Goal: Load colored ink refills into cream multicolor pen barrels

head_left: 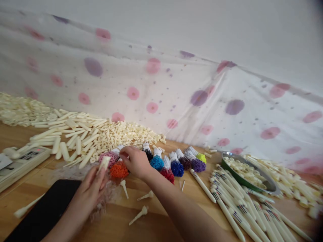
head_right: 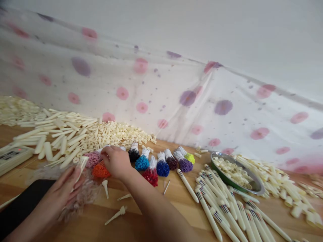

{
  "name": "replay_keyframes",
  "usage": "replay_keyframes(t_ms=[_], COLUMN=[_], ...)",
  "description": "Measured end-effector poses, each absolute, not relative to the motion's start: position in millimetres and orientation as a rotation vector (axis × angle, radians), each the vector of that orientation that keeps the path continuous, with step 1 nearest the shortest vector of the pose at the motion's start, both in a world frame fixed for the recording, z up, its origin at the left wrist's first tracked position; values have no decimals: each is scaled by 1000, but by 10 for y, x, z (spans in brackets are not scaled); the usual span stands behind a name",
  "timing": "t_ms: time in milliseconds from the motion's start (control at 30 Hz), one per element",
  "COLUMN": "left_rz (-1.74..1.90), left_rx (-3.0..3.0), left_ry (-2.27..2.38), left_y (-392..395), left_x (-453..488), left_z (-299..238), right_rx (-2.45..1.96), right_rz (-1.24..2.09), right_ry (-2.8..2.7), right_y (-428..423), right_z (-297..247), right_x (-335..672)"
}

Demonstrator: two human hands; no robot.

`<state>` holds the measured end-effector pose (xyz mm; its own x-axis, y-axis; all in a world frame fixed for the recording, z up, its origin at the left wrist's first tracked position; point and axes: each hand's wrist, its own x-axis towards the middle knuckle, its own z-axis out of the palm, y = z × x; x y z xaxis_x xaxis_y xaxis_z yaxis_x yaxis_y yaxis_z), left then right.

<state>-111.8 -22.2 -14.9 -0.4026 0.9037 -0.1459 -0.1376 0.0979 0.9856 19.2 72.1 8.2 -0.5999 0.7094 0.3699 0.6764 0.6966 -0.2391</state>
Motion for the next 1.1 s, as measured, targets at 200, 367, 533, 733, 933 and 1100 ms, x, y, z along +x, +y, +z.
replay_keyframes(t_ms=[200,367,533,733,933,1100], left_rz=[1596,1615,1623,1616,1582,1539], left_rx=[537,409,391,438,469,592], left_ry=[1361,1296,1207,1145,1183,1279], left_y=[-108,63,143,131,88,32], left_x=[-1241,-1264,-1222,-1181,-1146,-1145], left_z=[-232,-257,-238,-232,-207,-157], right_rx=[-868,-765,-681,-483,-209,-200], right_rz=[-131,-257,-326,-335,-297,151], right_ry=[-2737,-2845,-2865,-2823,-2762,-2372], right_y=[998,1045,1014,988,726,409], right_z=[62,68,21,-79,-89,-37], right_x=[-165,-235,-199,-39,84,147])
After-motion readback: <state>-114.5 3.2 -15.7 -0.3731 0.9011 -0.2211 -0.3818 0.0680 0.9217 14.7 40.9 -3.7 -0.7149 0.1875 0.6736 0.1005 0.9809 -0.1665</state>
